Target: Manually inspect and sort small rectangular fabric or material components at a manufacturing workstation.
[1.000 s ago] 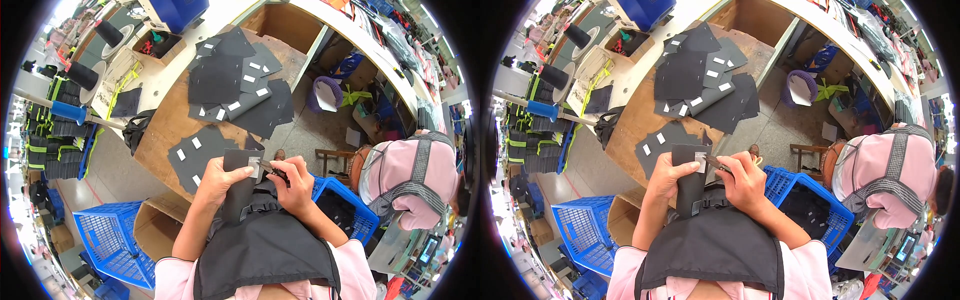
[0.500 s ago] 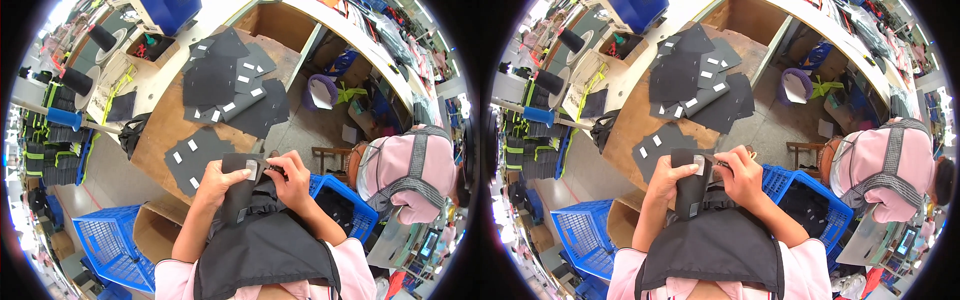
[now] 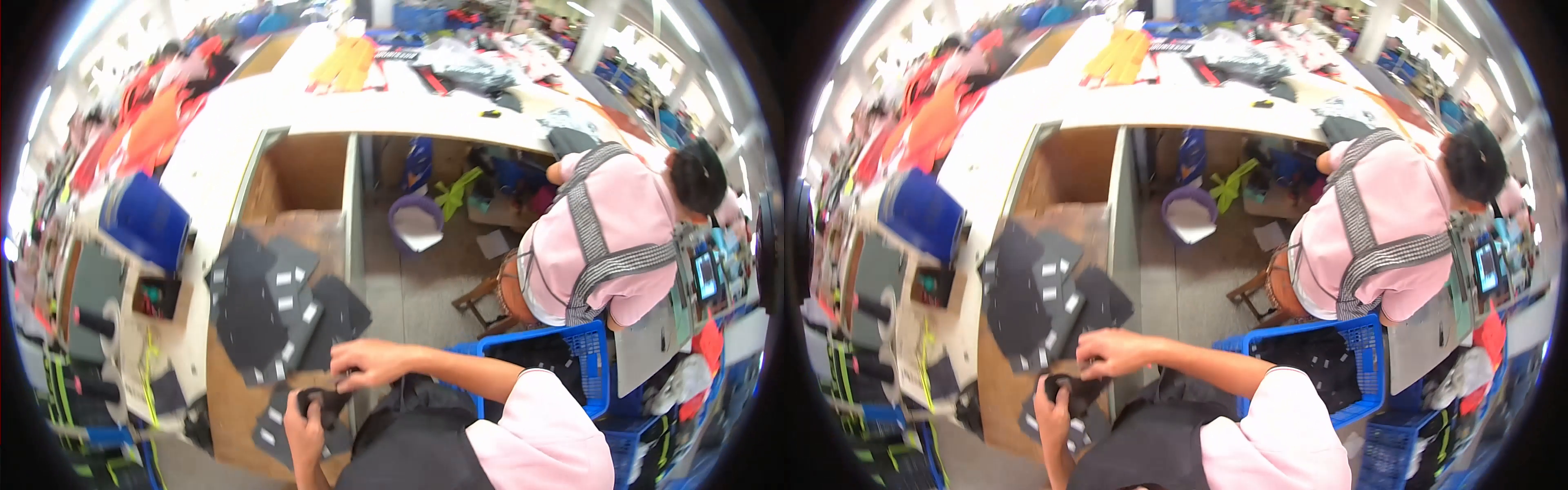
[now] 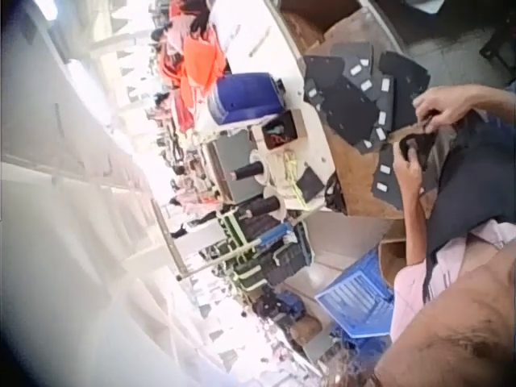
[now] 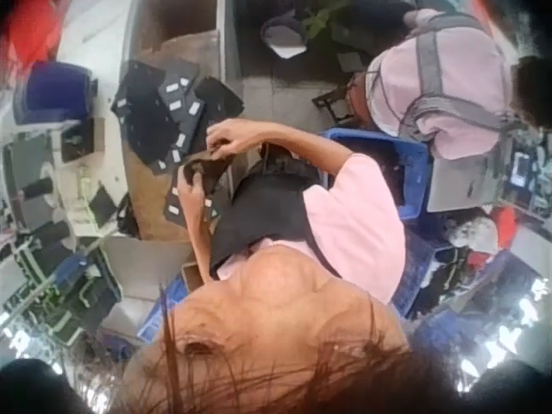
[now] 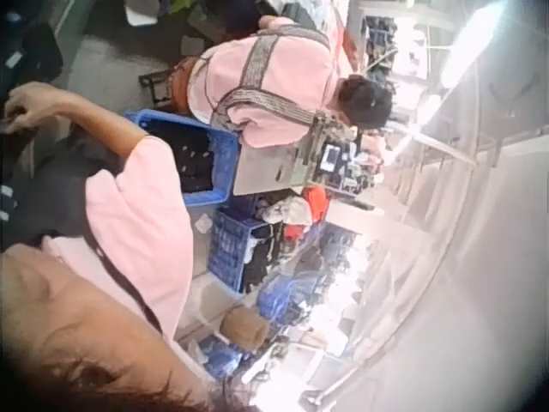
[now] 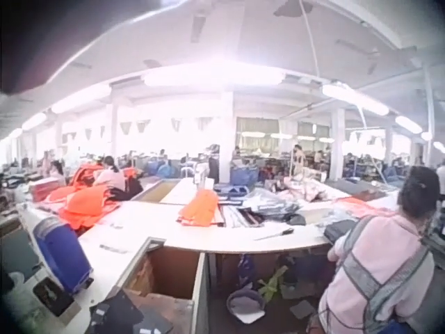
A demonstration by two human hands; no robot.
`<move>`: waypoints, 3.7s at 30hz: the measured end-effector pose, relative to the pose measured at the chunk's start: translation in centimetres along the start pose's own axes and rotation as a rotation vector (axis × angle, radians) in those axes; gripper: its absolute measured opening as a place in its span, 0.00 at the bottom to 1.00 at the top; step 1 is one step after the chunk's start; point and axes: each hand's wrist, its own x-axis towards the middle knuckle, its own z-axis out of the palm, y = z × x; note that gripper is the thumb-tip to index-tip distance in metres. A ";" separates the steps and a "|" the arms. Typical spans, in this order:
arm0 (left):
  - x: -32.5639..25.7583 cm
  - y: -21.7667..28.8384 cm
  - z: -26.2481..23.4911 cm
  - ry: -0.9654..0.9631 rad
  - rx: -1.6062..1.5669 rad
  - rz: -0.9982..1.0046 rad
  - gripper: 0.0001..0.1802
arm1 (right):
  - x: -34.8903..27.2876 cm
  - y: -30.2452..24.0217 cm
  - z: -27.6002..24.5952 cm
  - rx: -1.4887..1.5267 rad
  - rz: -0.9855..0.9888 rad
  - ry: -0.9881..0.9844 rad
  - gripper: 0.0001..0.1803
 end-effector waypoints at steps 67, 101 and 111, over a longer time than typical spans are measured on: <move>-3.3 -14.7 -9.2 0.529 -0.360 -0.717 0.44 | 7.2 10.7 2.6 0.175 0.511 0.469 0.16; 4.1 -1.5 -1.7 0.250 -0.881 -0.431 0.15 | 6.1 -0.5 2.1 -0.147 -0.033 0.453 0.20; 3.1 -0.7 -0.9 0.283 -1.098 -0.483 0.14 | 4.8 -0.7 4.0 -0.255 -0.087 0.560 0.16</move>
